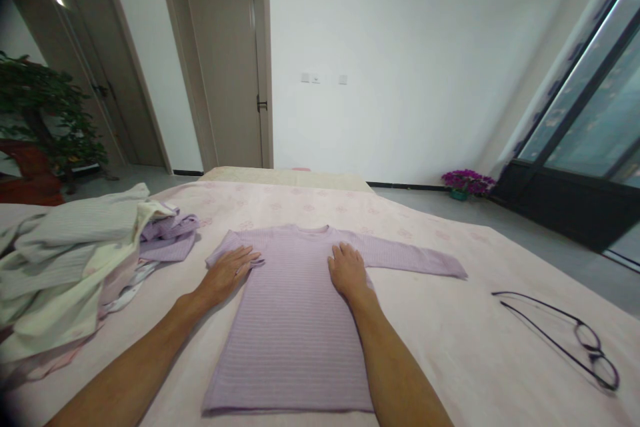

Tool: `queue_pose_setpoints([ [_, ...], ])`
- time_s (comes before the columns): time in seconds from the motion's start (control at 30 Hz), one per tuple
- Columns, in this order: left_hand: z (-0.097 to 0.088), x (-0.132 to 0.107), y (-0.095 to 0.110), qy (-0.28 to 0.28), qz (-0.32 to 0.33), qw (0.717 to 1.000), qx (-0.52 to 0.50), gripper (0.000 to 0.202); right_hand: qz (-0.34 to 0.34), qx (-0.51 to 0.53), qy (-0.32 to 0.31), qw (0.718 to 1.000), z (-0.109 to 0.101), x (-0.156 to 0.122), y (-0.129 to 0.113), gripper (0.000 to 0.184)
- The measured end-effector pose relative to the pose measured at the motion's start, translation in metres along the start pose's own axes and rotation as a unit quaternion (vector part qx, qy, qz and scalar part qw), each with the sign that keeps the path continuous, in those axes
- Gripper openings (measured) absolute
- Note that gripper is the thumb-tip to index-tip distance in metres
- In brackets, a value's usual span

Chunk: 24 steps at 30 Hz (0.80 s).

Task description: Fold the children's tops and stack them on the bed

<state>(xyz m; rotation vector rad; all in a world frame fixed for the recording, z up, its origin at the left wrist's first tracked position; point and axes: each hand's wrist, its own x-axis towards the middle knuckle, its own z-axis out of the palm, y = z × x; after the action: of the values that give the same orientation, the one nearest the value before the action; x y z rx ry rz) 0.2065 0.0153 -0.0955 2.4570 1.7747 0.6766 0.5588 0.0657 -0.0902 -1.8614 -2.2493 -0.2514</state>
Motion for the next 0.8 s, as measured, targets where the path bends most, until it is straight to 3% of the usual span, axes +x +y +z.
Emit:
queue_pose_setpoints([
  [0.8,0.0024,-0.0001,-0.0019,-0.01,0.018,0.999,0.032,0.043,0.003,0.0,-0.007,1.0,0.0018,0.0004,0.0008,0.048],
])
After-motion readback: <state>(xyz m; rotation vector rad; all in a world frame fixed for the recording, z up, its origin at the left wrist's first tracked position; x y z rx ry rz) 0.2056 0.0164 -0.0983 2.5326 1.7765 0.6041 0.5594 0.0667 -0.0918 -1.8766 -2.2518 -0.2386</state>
